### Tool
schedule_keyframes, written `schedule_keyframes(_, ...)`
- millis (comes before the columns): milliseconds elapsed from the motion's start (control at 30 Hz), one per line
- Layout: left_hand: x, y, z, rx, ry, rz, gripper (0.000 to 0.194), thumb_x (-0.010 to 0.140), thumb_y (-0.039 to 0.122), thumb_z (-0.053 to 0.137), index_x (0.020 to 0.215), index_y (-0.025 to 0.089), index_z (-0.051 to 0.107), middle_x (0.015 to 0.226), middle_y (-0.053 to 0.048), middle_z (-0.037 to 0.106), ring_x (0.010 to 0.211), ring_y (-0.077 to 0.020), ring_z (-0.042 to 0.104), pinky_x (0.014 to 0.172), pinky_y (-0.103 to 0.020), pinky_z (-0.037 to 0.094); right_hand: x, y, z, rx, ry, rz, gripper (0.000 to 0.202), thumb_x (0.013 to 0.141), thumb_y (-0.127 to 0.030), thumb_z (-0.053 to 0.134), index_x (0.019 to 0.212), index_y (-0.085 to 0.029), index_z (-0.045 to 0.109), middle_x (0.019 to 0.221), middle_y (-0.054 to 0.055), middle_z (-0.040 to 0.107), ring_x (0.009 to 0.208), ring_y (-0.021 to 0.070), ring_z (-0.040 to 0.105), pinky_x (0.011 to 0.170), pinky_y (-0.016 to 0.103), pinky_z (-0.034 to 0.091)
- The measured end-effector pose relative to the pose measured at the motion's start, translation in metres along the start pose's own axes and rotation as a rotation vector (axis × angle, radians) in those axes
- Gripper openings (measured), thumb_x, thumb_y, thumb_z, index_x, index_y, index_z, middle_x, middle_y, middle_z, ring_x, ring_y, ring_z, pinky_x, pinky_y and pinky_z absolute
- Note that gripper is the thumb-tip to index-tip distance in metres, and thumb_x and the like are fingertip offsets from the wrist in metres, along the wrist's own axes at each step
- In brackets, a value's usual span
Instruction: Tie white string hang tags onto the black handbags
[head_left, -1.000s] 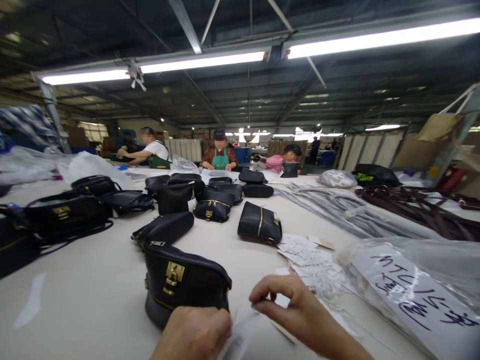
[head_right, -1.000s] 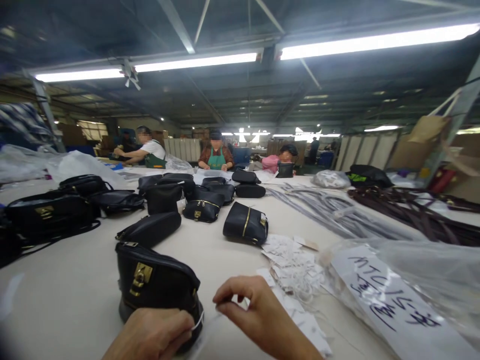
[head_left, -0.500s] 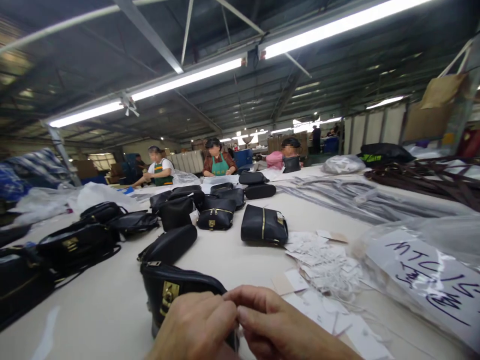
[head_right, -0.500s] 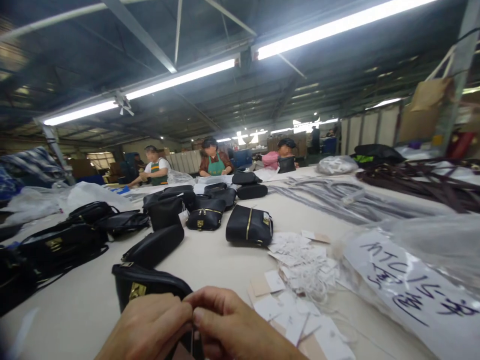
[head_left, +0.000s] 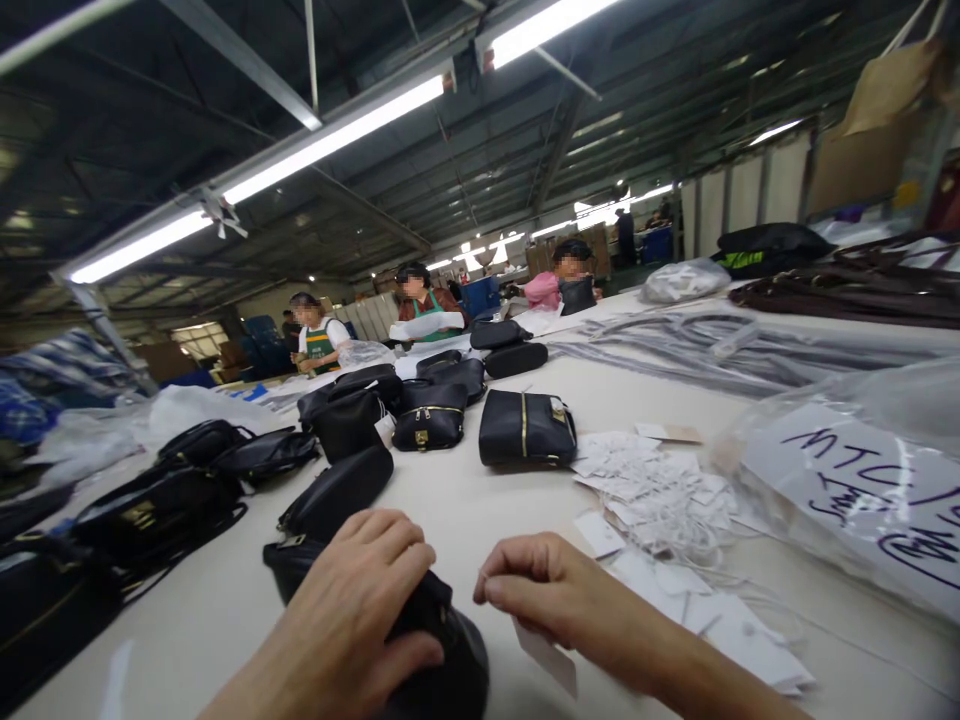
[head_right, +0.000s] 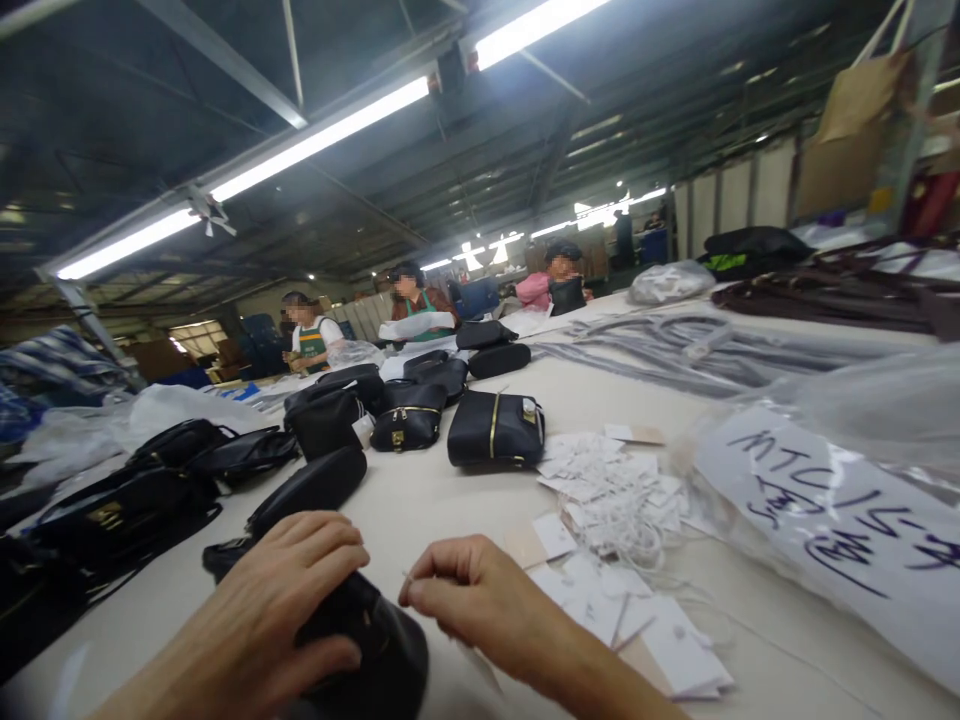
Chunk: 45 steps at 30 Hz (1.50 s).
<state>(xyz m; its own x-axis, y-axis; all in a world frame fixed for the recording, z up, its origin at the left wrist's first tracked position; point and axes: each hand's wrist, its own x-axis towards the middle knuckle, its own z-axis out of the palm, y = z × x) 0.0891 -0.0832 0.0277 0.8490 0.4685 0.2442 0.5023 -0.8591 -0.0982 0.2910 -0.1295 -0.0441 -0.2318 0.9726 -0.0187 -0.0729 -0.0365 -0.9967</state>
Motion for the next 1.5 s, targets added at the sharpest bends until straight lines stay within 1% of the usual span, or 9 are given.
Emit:
schedule_keyframes(67,-0.005,0.003,0.005,-0.003,0.024,-0.021,0.021,0.068,0.015,0.077,0.08,0.021,0.061,0.086,-0.001,0.066,0.084,-0.0248,0.059,0.079,-0.04,0.048,0.003,0.007,0.004,-0.086,-0.006,-0.022,0.011,0.074,-0.022,0.058,0.068,-0.016,0.065,0.051,-0.008,0.042,0.05,0.0072,0.034,0.047,0.023,0.023)
schedule_keyframes(167,-0.016,0.006,0.017,-0.011,0.134,0.032,0.014,0.075,0.011,0.063,0.081,0.022,0.06,0.085,0.0,0.067,0.082,-0.0217,0.061,0.084,-0.038,0.049,0.003,0.013,0.012,-0.127,-0.042,-0.045,0.012,0.071,-0.019,0.059,0.06,-0.017,0.06,0.054,-0.008,0.04,0.055,0.0083,0.034,0.051,0.023,0.024)
schedule_keyframes(267,-0.027,0.006,0.026,0.004,0.23,0.118,0.021,0.08,0.006,0.052,0.089,0.023,0.061,0.085,0.001,0.068,0.082,-0.0171,0.063,0.095,-0.035,0.046,0.0,0.014,0.021,-0.059,-0.069,-0.006,0.007,0.068,-0.018,0.059,0.061,-0.018,0.06,0.055,-0.007,0.042,0.057,0.0093,0.036,0.052,0.023,0.026)
schedule_keyframes(433,-0.036,0.002,0.029,0.02,0.319,0.194,0.022,0.083,0.003,0.055,0.097,0.02,0.058,0.089,-0.001,0.069,0.089,-0.0164,0.064,0.103,-0.036,0.041,-0.002,0.013,0.032,0.106,-0.103,0.016,0.006,0.063,-0.023,0.056,0.059,-0.019,0.056,0.054,-0.006,0.042,0.056,0.0096,0.034,0.051,0.024,0.026)
schedule_keyframes(600,-0.033,0.002,0.031,-0.001,0.297,0.213,0.019,0.087,0.004,0.052,0.094,0.021,0.057,0.089,-0.003,0.07,0.088,-0.0174,0.065,0.098,-0.038,0.045,0.001,0.013,0.035,0.197,-0.087,0.094,0.004,0.057,-0.023,0.055,0.057,-0.02,0.056,0.047,-0.008,0.04,0.048,0.0082,0.031,0.048,0.024,0.023)
schedule_keyframes(833,-0.03,0.005,0.03,-0.027,0.311,0.215,0.02,0.087,0.004,0.05,0.091,0.021,0.058,0.088,-0.003,0.07,0.086,-0.0177,0.066,0.093,-0.037,0.049,0.0,0.009,0.035,0.166,-0.106,0.053,0.002,0.057,-0.02,0.053,0.055,-0.019,0.053,0.051,-0.007,0.04,0.052,0.0086,0.032,0.051,0.024,0.024)
schedule_keyframes(1067,-0.036,0.0,0.032,-0.012,0.279,0.236,0.019,0.086,0.004,0.053,0.093,0.02,0.06,0.091,-0.004,0.071,0.09,-0.0183,0.065,0.098,-0.038,0.047,0.001,0.011,0.036,0.128,-0.107,0.073,0.004,0.056,-0.02,0.051,0.055,-0.02,0.055,0.048,-0.007,0.041,0.049,0.0086,0.032,0.048,0.024,0.024)
schedule_keyframes(1300,-0.037,0.001,0.03,-0.005,0.283,0.23,0.02,0.087,0.004,0.052,0.094,0.022,0.058,0.09,-0.004,0.071,0.089,-0.0184,0.066,0.097,-0.038,0.048,0.003,0.013,0.039,0.09,-0.046,0.1,0.006,0.053,-0.019,0.049,0.053,-0.021,0.055,0.044,-0.008,0.04,0.046,0.0091,0.032,0.049,0.024,0.026)
schedule_keyframes(1500,-0.036,0.001,0.028,0.011,0.296,0.238,0.018,0.087,0.005,0.052,0.094,0.021,0.059,0.091,-0.004,0.071,0.088,-0.0183,0.067,0.096,-0.038,0.049,0.005,0.014,0.04,0.089,-0.06,0.093,0.006,0.053,-0.02,0.049,0.053,-0.02,0.056,0.043,-0.008,0.039,0.048,0.0092,0.032,0.049,0.025,0.025)
